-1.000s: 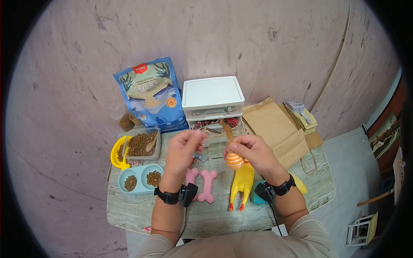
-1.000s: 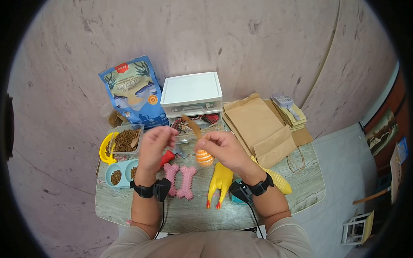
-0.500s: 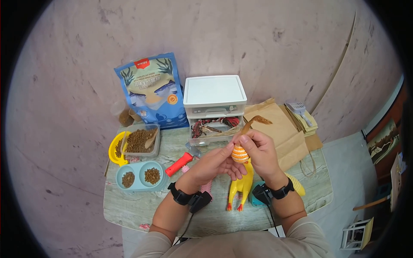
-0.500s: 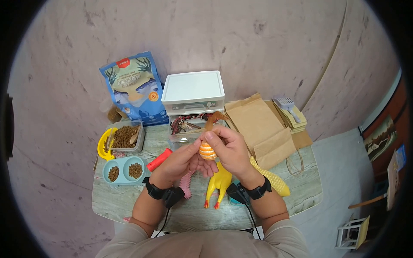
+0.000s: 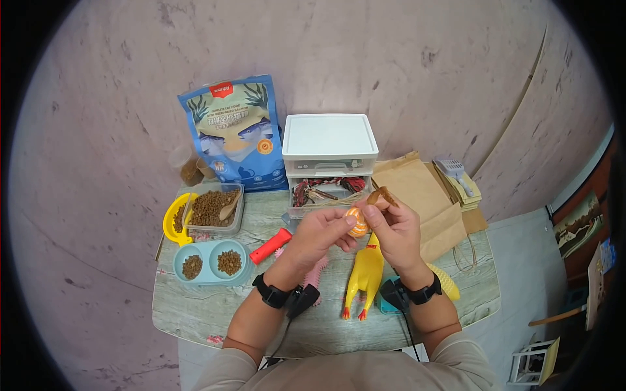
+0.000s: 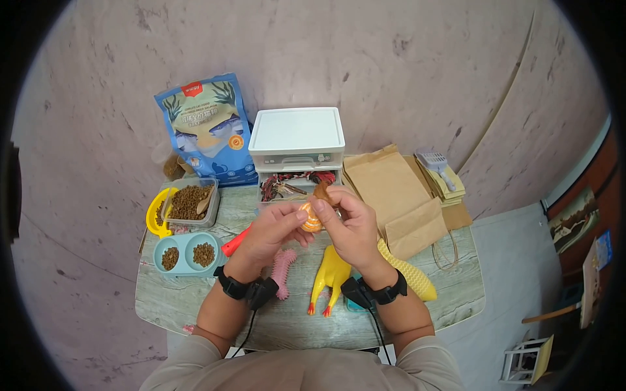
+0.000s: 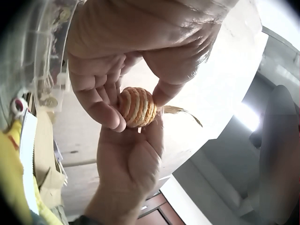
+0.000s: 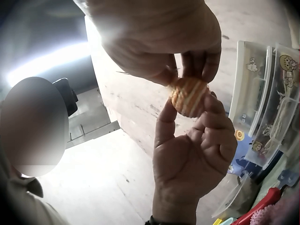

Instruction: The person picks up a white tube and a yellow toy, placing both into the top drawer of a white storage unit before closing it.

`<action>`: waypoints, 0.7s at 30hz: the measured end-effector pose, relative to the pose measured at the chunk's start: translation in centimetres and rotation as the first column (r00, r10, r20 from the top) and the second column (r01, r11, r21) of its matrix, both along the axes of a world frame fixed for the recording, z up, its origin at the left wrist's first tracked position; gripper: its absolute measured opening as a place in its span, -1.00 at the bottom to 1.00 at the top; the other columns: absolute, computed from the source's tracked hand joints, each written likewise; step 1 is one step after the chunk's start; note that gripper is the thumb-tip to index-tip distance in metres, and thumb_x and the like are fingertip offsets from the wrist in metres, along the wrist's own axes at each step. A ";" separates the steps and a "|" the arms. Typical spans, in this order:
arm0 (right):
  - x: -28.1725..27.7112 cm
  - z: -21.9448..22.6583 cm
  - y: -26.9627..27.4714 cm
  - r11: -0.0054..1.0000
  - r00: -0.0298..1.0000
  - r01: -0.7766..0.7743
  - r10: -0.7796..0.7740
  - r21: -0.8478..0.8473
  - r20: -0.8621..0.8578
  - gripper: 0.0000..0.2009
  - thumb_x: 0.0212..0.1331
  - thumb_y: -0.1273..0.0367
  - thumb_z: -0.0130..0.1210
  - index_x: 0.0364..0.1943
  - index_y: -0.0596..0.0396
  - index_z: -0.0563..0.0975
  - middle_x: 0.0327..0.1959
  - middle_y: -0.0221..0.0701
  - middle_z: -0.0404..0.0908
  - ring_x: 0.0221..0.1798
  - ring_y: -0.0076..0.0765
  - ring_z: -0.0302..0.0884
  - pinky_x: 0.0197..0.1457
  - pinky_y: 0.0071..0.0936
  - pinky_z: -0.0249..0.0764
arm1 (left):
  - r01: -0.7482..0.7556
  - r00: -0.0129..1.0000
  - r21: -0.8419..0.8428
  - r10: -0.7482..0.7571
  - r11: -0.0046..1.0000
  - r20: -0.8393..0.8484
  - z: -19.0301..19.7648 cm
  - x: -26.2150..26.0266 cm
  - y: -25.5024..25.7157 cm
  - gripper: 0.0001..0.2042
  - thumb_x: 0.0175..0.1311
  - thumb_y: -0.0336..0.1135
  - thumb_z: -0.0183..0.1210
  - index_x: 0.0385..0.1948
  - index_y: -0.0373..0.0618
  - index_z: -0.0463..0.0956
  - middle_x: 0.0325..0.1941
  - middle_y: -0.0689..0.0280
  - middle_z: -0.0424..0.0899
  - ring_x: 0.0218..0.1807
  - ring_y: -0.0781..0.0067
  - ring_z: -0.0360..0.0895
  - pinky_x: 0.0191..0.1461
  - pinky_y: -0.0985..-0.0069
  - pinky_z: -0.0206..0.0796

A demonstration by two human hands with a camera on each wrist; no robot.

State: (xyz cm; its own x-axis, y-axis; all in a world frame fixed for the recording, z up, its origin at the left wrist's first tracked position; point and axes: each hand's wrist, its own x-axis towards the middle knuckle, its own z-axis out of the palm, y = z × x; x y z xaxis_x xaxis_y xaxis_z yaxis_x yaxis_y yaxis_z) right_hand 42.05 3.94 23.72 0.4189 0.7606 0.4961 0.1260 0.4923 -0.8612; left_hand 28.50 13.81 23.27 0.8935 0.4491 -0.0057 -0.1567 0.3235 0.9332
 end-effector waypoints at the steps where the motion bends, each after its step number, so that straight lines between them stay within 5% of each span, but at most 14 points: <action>1: 0.1 -0.2 0.1 1.000 1.000 0.000 0.000 -0.001 0.000 -0.91 0.26 0.50 0.07 -0.24 0.27 0.53 -0.23 -0.41 0.56 -0.24 -0.63 0.47 -0.17 -0.68 0.41 | 0.000 1.000 -0.001 0.000 1.000 0.000 0.0 -0.1 0.3 -0.68 0.33 -0.21 0.09 -0.07 -0.31 0.44 -0.30 0.18 0.64 -0.37 0.52 0.60 -0.29 0.63 0.46; 3: 0.4 -0.5 0.4 0.999 0.998 0.045 -0.046 -0.030 -0.032 -0.93 0.23 0.51 0.10 -0.28 0.26 0.54 -0.22 -0.40 0.56 -0.24 -0.63 0.45 -0.15 -0.68 0.39 | -0.226 0.974 0.140 0.227 0.964 0.008 -0.2 -0.3 1.1 -0.70 0.23 -0.31 0.20 -0.09 -0.30 0.46 -0.32 0.27 0.64 -0.39 0.61 0.56 -0.31 0.69 0.41; 4: 0.4 -0.4 0.5 0.999 0.998 0.045 -0.046 -0.030 -0.031 -0.93 0.23 0.51 0.10 -0.28 0.26 0.54 -0.22 -0.40 0.56 -0.24 -0.63 0.45 -0.15 -0.68 0.39 | -0.226 0.974 0.139 0.227 0.964 0.008 -0.3 -0.3 1.6 -0.70 0.23 -0.31 0.20 -0.09 -0.30 0.46 -0.32 0.27 0.64 -0.39 0.61 0.56 -0.31 0.69 0.41; 6: 0.5 -0.4 0.7 0.993 0.990 0.122 -0.121 0.011 -0.073 -0.91 0.24 0.46 0.11 -0.27 0.22 0.54 -0.27 -0.44 0.58 -0.29 -0.67 0.45 -0.23 -0.70 0.39 | -0.471 0.870 0.407 0.489 0.782 0.068 -0.7 -0.4 2.6 -0.71 0.17 -0.29 0.27 -0.20 -0.32 0.50 -0.33 0.29 0.65 -0.40 0.57 0.58 -0.32 0.64 0.43; 7: 0.6 -0.2 0.6 0.993 0.990 0.121 -0.120 0.010 -0.073 -0.91 0.24 0.46 0.11 -0.27 0.22 0.54 -0.27 -0.44 0.58 -0.29 -0.67 0.45 -0.23 -0.70 0.39 | -0.472 0.870 0.407 0.489 0.782 0.068 -0.9 -0.5 3.0 -0.71 0.17 -0.29 0.27 -0.20 -0.32 0.50 -0.33 0.29 0.65 -0.40 0.57 0.58 -0.32 0.64 0.43; 9: 0.9 0.0 0.4 0.984 0.978 0.132 -0.149 -0.121 -0.144 -0.88 0.26 0.39 0.12 -0.25 0.18 0.54 -0.33 -0.49 0.59 -0.34 -0.72 0.44 -0.30 -0.73 0.37 | -0.522 0.724 0.705 0.687 0.479 0.069 -1.2 -0.7 3.7 -0.68 0.13 -0.38 0.29 -0.13 -0.34 0.46 -0.35 0.30 0.63 -0.40 0.73 0.51 -0.34 0.73 0.35; 11: 1.1 0.1 0.5 0.983 0.979 0.135 -0.152 -0.124 -0.137 -0.87 0.27 0.38 0.10 -0.25 0.19 0.53 -0.34 -0.45 0.60 -0.31 -0.65 0.47 -0.23 -0.68 0.39 | -0.465 0.670 0.789 0.742 0.401 0.018 -1.4 -0.7 4.0 -0.67 0.08 -0.35 0.32 -0.17 -0.33 0.49 -0.37 0.25 0.63 -0.37 0.56 0.54 -0.29 0.58 0.36; 13: 1.1 0.0 0.5 0.982 0.979 0.139 -0.156 -0.128 -0.128 -0.85 0.28 0.37 0.09 -0.26 0.20 0.52 -0.35 -0.41 0.61 -0.28 -0.59 0.50 -0.16 -0.63 0.41 | -0.337 0.642 0.939 0.714 -0.065 0.280 -2.7 -0.3 4.5 -0.67 0.01 -0.30 0.34 -0.23 -0.30 0.53 -0.37 0.20 0.61 -0.32 0.29 0.52 -0.20 0.37 0.33; 16: 1.3 0.0 0.4 0.986 0.981 0.116 -0.133 -0.118 -0.141 -0.86 0.28 0.38 0.08 -0.25 0.19 0.52 -0.37 -0.42 0.60 -0.29 -0.59 0.50 -0.17 -0.63 0.42 | -0.360 0.655 0.932 0.698 -0.048 0.289 -3.2 0.1 4.3 -0.69 -0.01 -0.27 0.33 -0.26 -0.25 0.56 -0.36 0.16 0.59 -0.26 0.10 0.46 -0.15 0.24 0.27; 21: 1.5 -0.1 0.6 0.986 0.991 0.014 -0.035 -0.165 -0.128 -0.88 0.25 0.42 0.09 -0.24 0.19 0.52 -0.36 -0.43 0.59 -0.31 -0.60 0.50 -0.20 -0.63 0.42 | -0.284 0.746 0.959 0.630 0.011 0.214 -3.0 -0.3 4.3 -0.80 0.06 -0.32 0.26 -0.30 -0.20 0.59 -0.36 0.18 0.59 -0.25 0.14 0.47 -0.10 0.24 0.23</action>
State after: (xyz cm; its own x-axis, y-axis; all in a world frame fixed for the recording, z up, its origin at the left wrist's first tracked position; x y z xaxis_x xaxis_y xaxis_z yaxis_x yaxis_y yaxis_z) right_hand 43.51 4.49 23.63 0.4910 0.8156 0.3063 0.0181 0.3419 -0.9396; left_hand 28.17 18.07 20.28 0.5360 0.5725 0.6204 0.3529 -0.8196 0.4513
